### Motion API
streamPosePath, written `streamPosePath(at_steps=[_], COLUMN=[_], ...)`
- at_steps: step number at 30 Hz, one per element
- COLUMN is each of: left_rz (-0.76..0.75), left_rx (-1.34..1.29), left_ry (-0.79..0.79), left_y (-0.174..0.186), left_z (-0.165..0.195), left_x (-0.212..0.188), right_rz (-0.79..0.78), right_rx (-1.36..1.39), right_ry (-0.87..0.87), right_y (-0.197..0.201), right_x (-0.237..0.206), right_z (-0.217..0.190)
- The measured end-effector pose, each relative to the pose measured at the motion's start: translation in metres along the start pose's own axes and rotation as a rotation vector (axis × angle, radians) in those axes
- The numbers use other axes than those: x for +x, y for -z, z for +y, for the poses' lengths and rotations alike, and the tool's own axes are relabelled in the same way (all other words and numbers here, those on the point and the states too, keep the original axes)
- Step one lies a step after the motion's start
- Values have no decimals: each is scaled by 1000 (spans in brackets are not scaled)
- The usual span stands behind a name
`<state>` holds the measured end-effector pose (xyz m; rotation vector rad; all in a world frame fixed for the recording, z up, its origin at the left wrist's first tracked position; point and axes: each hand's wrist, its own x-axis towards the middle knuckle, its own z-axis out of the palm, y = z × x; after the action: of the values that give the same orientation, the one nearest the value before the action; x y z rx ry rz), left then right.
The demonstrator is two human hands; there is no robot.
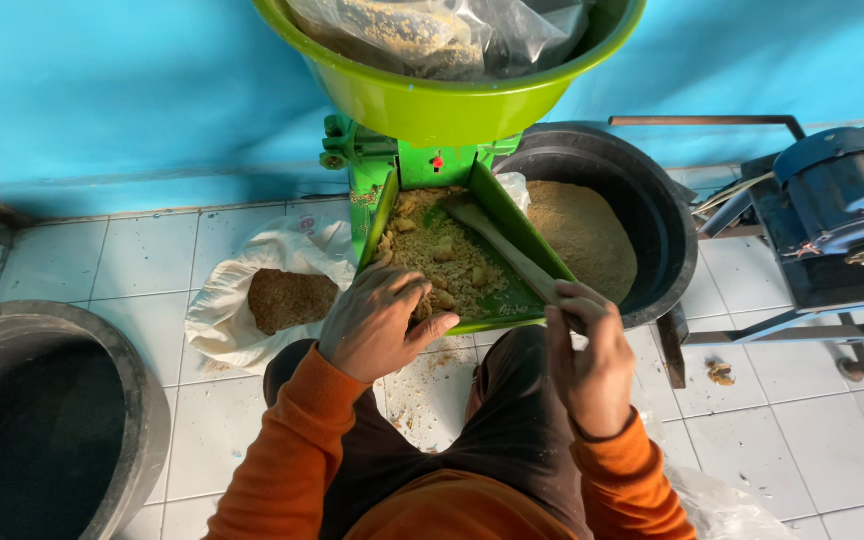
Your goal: The person sits on the floor in front of a green motorized grinding machine and feeds roasted peanuts from the green collection tray into the machine's hopper. They use a flat wooden scoop to push peanuts and ground material toward the intake, occasionally picking pieces by hand, while ground peanut flour collects in a bag below.
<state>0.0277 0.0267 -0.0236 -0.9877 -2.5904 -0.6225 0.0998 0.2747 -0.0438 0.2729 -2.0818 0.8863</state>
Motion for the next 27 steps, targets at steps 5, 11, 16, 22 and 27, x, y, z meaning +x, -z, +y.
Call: streamPosePath(at_steps=[5,11,16,22,27], left_rz=[37,12,77,92,58], left_rx=[31,5,29,70,51], left_ry=[-25,-19,-75,-76,-36], left_y=[1,-2,-5,-6,-7], left_z=[-9,-17,-20,-12,-4], left_x=[-2,1,4,8,8], right_rz=[-151,-83,-14,-83,-145], right_rx=[-156,-138,-16,12,-63], right_ry=[64,78,17,17,172], right_y=[-30,-27,3,-6,-36], right_x=[20,24,23,24,33], right_z=[-2,-3,-4,0,9])
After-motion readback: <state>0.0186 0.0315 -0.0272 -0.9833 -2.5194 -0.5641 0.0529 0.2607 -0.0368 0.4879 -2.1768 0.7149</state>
